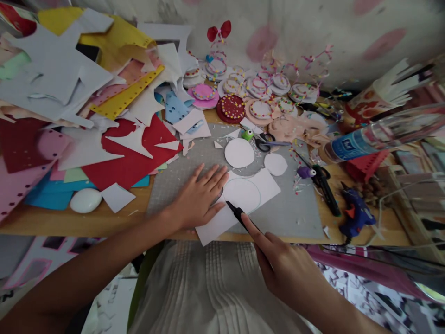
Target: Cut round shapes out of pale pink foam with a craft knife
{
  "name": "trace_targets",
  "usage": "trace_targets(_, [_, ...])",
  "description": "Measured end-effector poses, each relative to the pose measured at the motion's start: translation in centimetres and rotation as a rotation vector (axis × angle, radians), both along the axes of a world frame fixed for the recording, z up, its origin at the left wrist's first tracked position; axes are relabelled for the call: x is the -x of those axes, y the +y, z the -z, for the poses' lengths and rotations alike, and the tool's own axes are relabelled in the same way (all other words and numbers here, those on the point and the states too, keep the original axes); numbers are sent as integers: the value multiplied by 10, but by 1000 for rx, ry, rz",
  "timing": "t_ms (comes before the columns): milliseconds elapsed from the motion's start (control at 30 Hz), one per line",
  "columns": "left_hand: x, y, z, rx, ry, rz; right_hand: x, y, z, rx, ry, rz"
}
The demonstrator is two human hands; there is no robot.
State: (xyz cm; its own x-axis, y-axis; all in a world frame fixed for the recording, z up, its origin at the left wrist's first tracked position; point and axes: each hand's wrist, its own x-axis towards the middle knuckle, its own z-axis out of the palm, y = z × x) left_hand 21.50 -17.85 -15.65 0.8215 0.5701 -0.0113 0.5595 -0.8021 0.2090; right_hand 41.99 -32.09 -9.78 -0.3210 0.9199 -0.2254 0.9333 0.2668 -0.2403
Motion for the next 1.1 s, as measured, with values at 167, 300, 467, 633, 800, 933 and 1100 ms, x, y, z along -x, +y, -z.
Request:
trace_targets(167, [0, 1, -1, 2, 13, 3, -9, 3, -2, -48, -52, -57])
trace_targets(300, [-1, 1, -2, 1, 23, 7, -19, 3, -4, -68, -52, -95])
trace_targets(467, [-1, 2, -4, 16, 35, 15, -31, -1, -5, -71, -92, -143])
trace_targets(633, [-1, 3, -4, 27, 51, 18, -43, -3, -4, -69, -124, -182])
trace_targets(800, [-2, 4, -5, 37, 72, 26, -56, -4, -9, -84, -151, -225])
trace_targets(933, [-3, 4, -5, 33, 84, 24, -61, 1, -12, -84, -178, -288])
trace_targets(1100, [-1, 5, -6, 22, 72, 30, -85, 22, -27, -44, -137, -356])
